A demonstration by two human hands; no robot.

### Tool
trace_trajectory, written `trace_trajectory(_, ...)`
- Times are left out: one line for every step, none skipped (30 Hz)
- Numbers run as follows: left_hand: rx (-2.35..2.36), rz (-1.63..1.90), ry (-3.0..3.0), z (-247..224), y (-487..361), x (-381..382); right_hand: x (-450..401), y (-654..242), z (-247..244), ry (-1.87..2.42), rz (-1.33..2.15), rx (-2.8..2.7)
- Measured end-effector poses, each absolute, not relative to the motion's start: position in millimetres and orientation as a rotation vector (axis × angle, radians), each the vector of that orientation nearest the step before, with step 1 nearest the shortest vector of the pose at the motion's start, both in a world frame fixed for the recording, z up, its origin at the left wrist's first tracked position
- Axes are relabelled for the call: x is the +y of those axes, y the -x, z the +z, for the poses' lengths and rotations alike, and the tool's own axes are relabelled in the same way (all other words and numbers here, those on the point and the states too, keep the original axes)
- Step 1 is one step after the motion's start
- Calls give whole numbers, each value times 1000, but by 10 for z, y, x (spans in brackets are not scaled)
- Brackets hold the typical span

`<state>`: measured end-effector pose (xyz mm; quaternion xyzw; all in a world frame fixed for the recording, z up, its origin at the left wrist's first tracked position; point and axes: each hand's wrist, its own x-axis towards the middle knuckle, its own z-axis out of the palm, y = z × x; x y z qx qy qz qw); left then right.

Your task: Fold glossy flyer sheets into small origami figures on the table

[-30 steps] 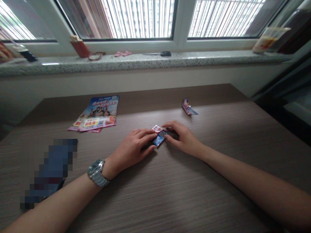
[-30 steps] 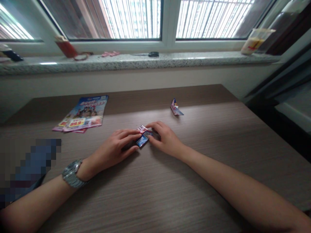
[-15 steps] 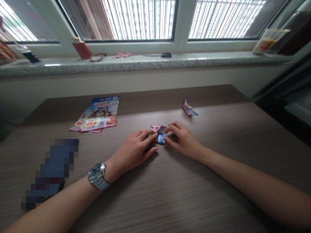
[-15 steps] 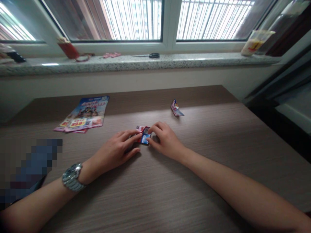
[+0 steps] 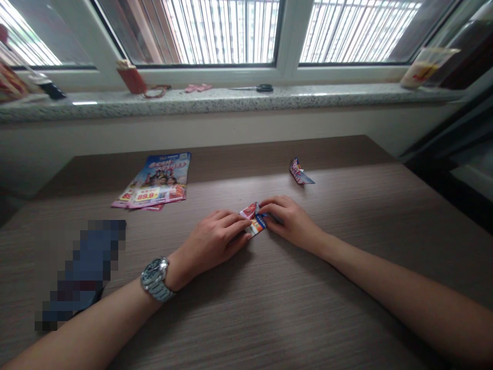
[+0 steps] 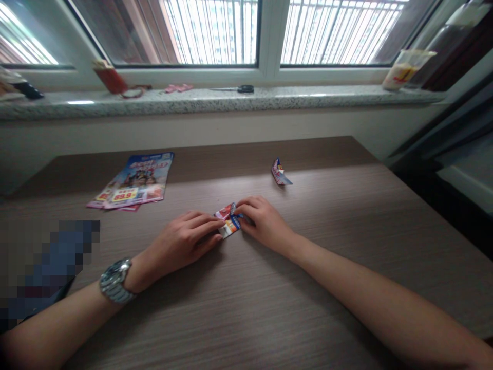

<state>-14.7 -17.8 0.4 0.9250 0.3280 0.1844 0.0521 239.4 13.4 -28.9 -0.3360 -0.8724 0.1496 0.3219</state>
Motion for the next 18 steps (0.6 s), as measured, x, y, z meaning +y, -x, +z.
trace_trajectory(1009, 585, -2800, -4, 146, -172, 137, -2397, -285, 864, 403, -2299)
trace_trajectory(1027, 610, -2781, -13, 145, -164, 138, -2398, -280, 844, 410, -2309)
trace_trajectory(1050, 637, -2760, -24, 143, -156, 138, -2398, -275, 823, 418, -2323)
trace_trajectory(1073, 656, -2731, -35, 141, -147, 136, -2396, -269, 801, 426, -2342)
trace_trajectory(1092, 675, -2703, -45, 139, -139, 134, -2393, -264, 780, 434, -2364)
trace_trajectory(1117, 690, -2681, -55, 138, -130, 132, -2391, -259, 764, 443, -2384)
trace_trajectory(1136, 686, -2668, -64, 138, -122, 131, -2388, -255, 751, 451, -2402)
trace_trajectory(1153, 684, -2658, -72, 138, -116, 129, -2386, -252, 742, 457, -2415)
trace_trajectory(1168, 676, -2650, -78, 139, -110, 129, -2385, -249, 735, 463, -2421)
trace_trajectory(1179, 668, -2641, -83, 139, -106, 128, -2384, -247, 732, 469, -2423)
trace_trajectory(1188, 666, -2630, -87, 139, -102, 127, -2382, -245, 733, 473, -2423)
trace_trajectory(1193, 668, -2617, -90, 137, -100, 124, -2380, -241, 736, 477, -2422)
trace_trajectory(1196, 674, -2604, -91, 134, -99, 120, -2376, -237, 742, 479, -2419)
trace_trajectory(1198, 681, -2589, -91, 129, -99, 115, -2371, -232, 752, 483, -2415)
trace_trajectory(1202, 688, -2574, -90, 123, -100, 108, -2364, -226, 764, 485, -2410)
trace_trajectory(1205, 695, -2559, -89, 117, -102, 100, -2355, -221, 777, 487, -2402)
trace_trajectory(1207, 701, -2545, -86, 110, -105, 92, -2346, -215, 789, 487, -2393)
trace_trajectory(1210, 705, -2531, -84, 103, -110, 83, -2336, -211, 802, 484, -2384)
